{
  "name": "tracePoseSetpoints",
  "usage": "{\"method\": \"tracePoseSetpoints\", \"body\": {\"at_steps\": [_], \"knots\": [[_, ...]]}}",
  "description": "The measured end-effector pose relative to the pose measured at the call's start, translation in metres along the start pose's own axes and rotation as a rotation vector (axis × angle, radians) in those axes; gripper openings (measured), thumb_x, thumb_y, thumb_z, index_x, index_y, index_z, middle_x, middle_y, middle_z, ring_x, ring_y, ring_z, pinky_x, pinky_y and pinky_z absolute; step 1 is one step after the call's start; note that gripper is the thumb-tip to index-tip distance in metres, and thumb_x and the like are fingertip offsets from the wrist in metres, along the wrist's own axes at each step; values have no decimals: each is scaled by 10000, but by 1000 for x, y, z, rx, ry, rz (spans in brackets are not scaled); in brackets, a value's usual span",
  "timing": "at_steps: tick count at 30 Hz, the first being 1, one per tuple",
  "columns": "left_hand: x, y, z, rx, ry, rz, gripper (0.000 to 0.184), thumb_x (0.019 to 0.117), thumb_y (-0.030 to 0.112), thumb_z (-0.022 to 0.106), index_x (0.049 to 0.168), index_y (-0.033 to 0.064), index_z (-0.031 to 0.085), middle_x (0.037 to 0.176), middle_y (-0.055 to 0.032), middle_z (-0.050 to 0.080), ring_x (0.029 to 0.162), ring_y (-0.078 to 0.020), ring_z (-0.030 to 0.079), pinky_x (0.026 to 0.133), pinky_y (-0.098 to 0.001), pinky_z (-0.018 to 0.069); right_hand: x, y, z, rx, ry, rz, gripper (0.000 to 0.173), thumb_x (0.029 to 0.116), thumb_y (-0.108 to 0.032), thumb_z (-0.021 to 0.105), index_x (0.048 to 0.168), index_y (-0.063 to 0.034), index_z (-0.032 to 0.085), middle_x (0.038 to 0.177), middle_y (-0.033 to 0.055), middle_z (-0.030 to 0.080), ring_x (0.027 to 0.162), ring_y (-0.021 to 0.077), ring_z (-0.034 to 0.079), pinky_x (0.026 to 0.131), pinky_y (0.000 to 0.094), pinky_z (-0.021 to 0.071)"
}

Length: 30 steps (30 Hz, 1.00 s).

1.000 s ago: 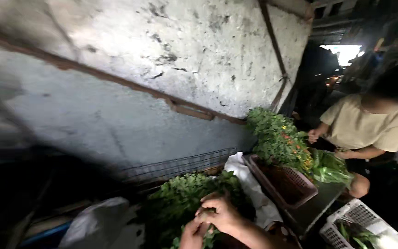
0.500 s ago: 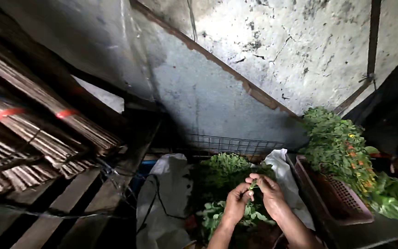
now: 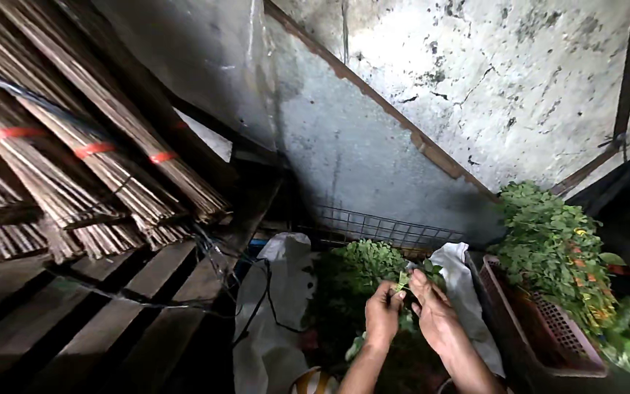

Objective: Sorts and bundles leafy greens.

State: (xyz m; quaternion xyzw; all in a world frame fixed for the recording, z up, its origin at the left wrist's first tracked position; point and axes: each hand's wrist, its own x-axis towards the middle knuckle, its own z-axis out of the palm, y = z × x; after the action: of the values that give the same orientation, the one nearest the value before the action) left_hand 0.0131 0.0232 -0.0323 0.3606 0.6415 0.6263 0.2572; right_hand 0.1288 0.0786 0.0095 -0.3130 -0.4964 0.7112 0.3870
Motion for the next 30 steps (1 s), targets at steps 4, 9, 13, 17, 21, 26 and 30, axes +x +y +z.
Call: {"method": "tracePoseSetpoints", "body": {"at_steps": [4, 9, 13, 17, 21, 26, 30], "knots": [[-3, 2, -4, 258, -177, 101, 235, 1006, 282, 640, 1157, 124, 725, 963, -40, 743, 879, -181, 717, 866, -456, 581, 14, -8, -8, -155, -6, -14, 339, 1077, -185, 478, 1330, -24, 637, 1280, 87, 683, 1171, 189, 630, 985, 384, 521], [-9, 13, 0, 524, -355, 179, 318, 1064, 283, 511, 1058, 69, 747, 1056, -109, 744, 1039, -277, 699, 983, -517, 507, 19, -15, -7, -806, -46, -289, 217, 949, -215, 678, 836, -38, 735, 942, 62, 686, 956, 156, 635, 897, 365, 528], [-2, 19, -5, 490, -300, -61, 289, 1025, 152, 522, 1242, 129, 713, 1162, -115, 733, 1114, -296, 690, 980, -554, 523, 3, -5, -6, -878, -95, -582, 204, 873, -310, 741, 744, -154, 771, 1332, 91, 623, 1335, 278, 479, 1120, 489, 382], [0, 10, -3, 229, -70, -72, 243, 1062, 223, 537, 1210, 109, 692, 1026, -101, 726, 953, -235, 702, 899, -489, 554, 5, 9, -13, -334, -101, -387, 317, 993, -123, 527, 1202, -13, 739, 1589, 162, 425, 1505, 248, 345, 1209, 394, 356], [-4, -2, 10, 40, 52, 78, 180, 1022, 177, 589, 1129, 88, 702, 957, -43, 705, 887, -141, 674, 847, -395, 560, 5, 4, -3, 31, 43, 78, 433, 1081, -298, 477, 1476, -132, 542, 1542, 11, 510, 1437, 182, 440, 1156, 486, 379], [0, 1, 5, 151, -113, 135, 212, 1003, 167, 633, 1156, 84, 755, 1187, -82, 725, 1161, -193, 660, 1061, -436, 501, 23, -6, -11, -265, -14, -87, 281, 1052, -139, 516, 1203, 12, 699, 1243, 105, 704, 1185, 182, 633, 1010, 367, 516], [2, 8, -1, 391, -272, 87, 257, 1039, 247, 588, 1192, 128, 756, 1227, -59, 722, 1204, -206, 644, 1106, -483, 443, 31, -33, -15, -1102, -162, -171, 232, 1020, -197, 569, 1072, -11, 698, 1021, 129, 701, 973, 214, 675, 920, 406, 545]]}}
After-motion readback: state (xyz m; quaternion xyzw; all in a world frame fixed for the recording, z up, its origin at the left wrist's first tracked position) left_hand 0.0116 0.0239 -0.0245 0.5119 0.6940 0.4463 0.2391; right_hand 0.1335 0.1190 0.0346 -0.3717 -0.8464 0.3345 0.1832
